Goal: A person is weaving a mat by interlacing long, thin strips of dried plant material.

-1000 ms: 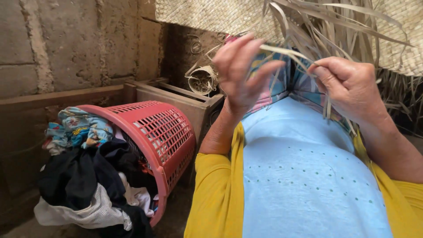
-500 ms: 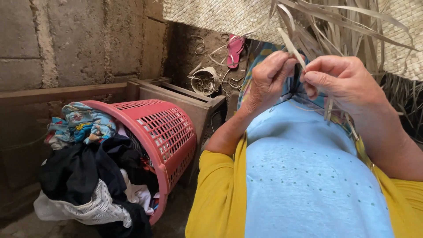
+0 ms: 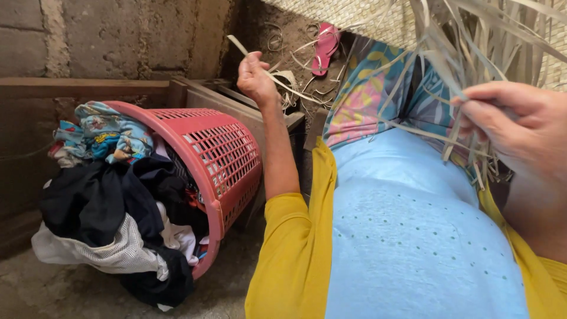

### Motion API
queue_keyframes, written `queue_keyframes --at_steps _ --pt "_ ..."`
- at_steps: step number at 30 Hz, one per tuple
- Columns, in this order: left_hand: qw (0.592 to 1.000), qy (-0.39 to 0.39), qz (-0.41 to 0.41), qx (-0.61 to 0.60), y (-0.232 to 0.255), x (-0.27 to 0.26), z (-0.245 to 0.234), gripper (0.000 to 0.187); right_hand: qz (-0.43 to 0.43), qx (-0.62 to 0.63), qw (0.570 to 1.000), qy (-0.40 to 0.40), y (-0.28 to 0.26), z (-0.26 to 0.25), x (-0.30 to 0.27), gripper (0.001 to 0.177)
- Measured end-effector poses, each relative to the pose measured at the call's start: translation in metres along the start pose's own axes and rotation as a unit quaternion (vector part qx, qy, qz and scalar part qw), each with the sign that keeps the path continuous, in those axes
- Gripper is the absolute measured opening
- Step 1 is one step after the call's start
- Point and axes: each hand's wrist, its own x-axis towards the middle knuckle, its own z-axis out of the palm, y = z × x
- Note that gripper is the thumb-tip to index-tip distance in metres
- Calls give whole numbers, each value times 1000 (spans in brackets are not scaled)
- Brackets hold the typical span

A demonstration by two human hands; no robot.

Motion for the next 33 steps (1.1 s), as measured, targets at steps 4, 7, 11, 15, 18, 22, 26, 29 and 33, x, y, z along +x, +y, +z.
queue_keyframes --at_steps 4,7,11,15,18,22,26,29,33 --pt "984 74 35 157 -42 34 -23 26 17 14 1000 -5 5 15 14 11" --pt "905 103 79 405 -7 12 -14 69 23 48 998 -14 13 19 23 12" --pt "938 -55 328 95 93 -88 18 13 13 34 999 -26 13 28 33 13" --pt "839 -496 177 -138 138 -171 38 30 16 31 999 -31 15 29 31 15" --pt "784 -582 91 -197 157 -194 49 13 30 -2 999 -22 6 29 24 13" --pt "786 -559 202 -172 186 -193 53 22 22 5 1000 17 6 26 18 12" --pt "790 -542 63 -279 188 -176 34 22 3 -81 995 61 16 20 12 10" --pt "774 -485 14 -407 200 -147 21 23 10 -111 991 67 30 12 8 11" --pt "757 -376 65 -531 225 -95 -7 22 19 -171 983 71 57 -2 3 12"
